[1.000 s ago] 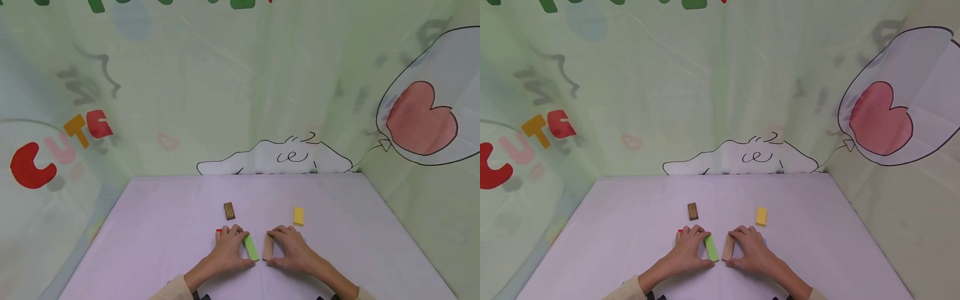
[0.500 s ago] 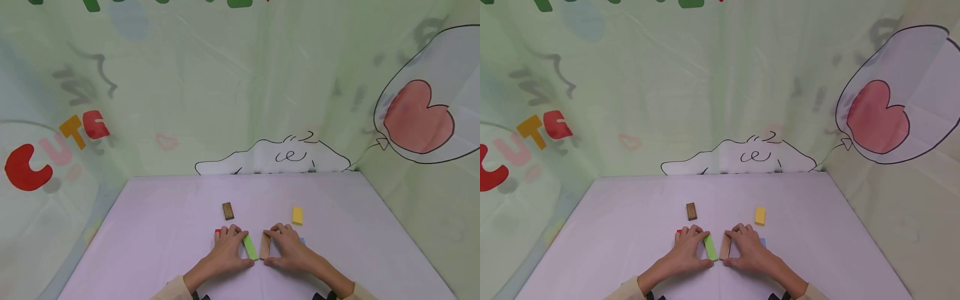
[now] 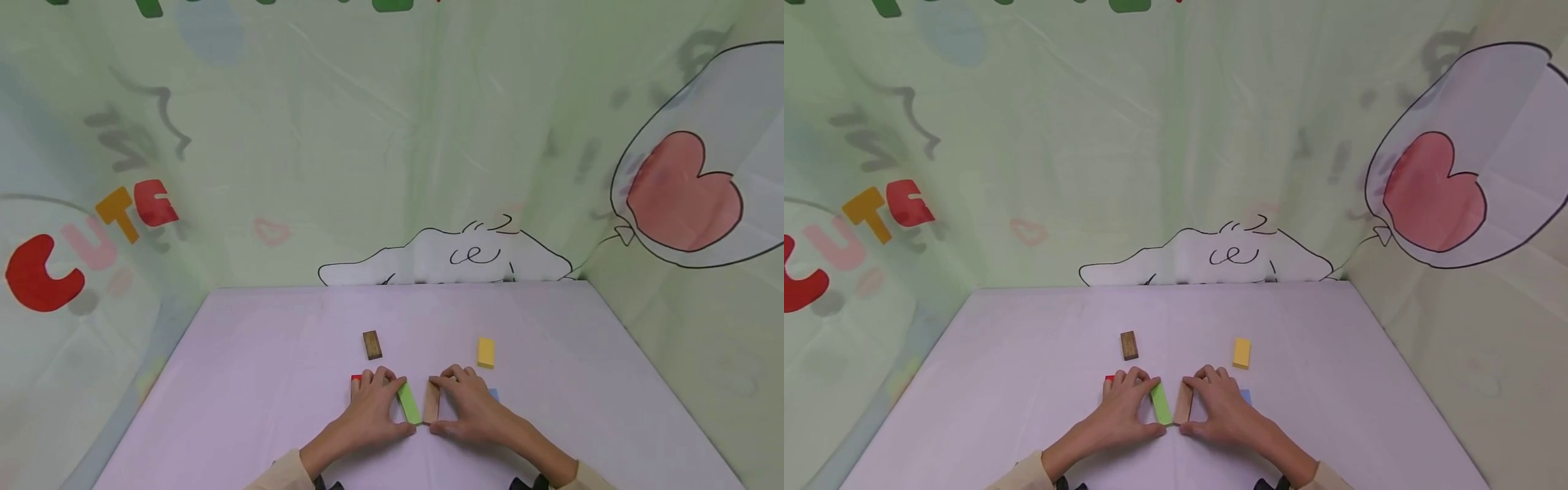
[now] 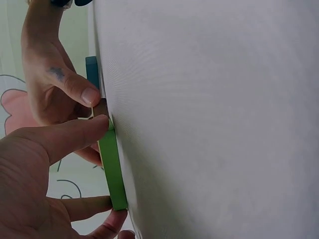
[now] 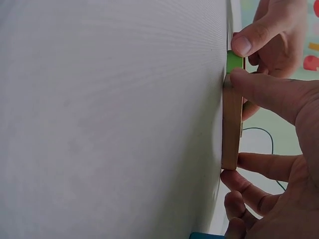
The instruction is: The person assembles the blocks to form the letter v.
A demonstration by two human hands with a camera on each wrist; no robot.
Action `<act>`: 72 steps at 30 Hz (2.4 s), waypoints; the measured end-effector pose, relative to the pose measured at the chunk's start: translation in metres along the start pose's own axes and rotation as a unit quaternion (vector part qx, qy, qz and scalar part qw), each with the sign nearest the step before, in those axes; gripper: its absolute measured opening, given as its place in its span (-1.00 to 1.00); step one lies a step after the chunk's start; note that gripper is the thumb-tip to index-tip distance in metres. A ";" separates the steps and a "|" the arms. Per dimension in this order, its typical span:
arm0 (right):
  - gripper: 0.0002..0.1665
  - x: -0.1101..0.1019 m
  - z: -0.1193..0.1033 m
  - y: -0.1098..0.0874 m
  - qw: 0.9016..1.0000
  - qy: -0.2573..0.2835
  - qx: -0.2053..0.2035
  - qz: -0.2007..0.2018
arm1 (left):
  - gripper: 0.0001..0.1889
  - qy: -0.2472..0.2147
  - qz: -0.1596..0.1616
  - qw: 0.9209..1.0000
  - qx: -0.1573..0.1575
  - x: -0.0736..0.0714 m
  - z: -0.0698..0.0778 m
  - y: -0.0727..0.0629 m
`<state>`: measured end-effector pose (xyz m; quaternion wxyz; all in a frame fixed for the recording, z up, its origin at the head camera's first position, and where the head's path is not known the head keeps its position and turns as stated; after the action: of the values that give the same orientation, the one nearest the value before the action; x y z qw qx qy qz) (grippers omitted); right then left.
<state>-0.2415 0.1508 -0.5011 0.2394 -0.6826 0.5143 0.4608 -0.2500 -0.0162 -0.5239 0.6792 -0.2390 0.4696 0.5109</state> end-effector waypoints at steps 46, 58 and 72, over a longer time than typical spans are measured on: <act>-0.05 -0.005 -0.003 -0.001 0.999 0.001 -0.042 0.026 | -0.04 -0.005 -0.012 1.000 0.022 0.003 0.002 -0.001; -0.33 -0.019 -0.005 0.000 0.991 0.006 -0.083 0.101 | -0.17 0.026 0.024 0.995 0.090 -0.006 0.013 -0.009; -0.35 -0.030 0.013 0.007 0.992 -0.025 -0.038 0.116 | -0.25 0.049 0.010 0.986 0.159 -0.014 0.022 -0.023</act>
<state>-0.2539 0.1727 -0.4800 0.1716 -0.6151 0.5658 0.5216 -0.2207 -0.0132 -0.5055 0.6795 -0.1478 0.5802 0.4240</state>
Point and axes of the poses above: each hand's wrist, its own y-axis towards the middle knuckle, its own x-axis out of the palm, z = x × y, the point moved 8 cm from there along y, towards the middle knuckle, and after that the axes turned 11 degrees about z, right-handed, at the moved point
